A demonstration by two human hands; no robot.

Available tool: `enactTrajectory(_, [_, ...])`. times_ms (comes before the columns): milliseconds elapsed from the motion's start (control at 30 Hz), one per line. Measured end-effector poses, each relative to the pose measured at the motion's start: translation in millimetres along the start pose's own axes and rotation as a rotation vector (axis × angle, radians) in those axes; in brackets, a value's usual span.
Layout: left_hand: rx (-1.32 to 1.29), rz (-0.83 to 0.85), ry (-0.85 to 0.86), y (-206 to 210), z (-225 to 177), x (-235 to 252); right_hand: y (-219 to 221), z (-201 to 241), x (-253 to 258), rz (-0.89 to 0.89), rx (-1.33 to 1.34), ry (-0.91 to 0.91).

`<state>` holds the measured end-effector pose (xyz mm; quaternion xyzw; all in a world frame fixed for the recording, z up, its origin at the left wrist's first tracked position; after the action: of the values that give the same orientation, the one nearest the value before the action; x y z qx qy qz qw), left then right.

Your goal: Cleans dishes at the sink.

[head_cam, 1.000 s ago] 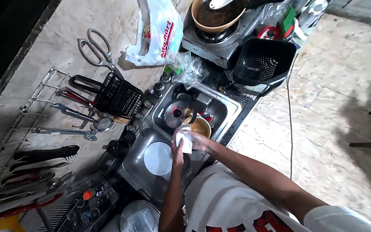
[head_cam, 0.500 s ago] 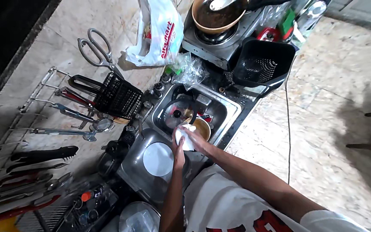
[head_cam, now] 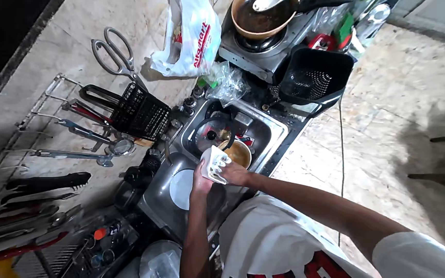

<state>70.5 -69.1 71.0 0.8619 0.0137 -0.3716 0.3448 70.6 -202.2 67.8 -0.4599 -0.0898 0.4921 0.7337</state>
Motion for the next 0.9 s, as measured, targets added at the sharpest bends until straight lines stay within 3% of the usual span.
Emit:
enactTrajectory(167, [-0.064, 0.043, 0.049, -3.5, 3.9, 3.0, -2.3, 7.3, 4.4, 0.142, 0.111, -0.019])
enactTrajectory(367, [-0.158, 0.158, 0.024, -8.9, 11.8, -1.4, 2.1, 5.0, -3.4, 0.091, 0.184, -0.068])
enactTrajectory(533, [-0.049, 0.206, -0.136, -4.4, 12.2, -9.9, -3.0, 7.2, -12.8, 0.133, -0.047, -0.096])
enactTrajectory(667, [-0.036, 0.187, -0.191, -4.0, 15.3, -7.6, -6.0, -11.4, -7.6, -0.013, -0.221, -0.044])
enactTrajectory(900, [-0.028, 0.132, -0.192, -5.5, 7.5, -0.4, -17.2, -7.7, -4.8, -0.065, -0.225, 0.137])
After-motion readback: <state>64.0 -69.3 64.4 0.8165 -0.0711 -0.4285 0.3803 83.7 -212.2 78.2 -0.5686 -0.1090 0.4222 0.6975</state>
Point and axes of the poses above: each hand's wrist, its own x-axis towards the middle knuckle, its own y-axis out of the palm, z = x × y, the point moved 5 cm from there along x, towards the middle knuckle, and after that the axes turned 10 degrees about z, right-handed, at the moved point
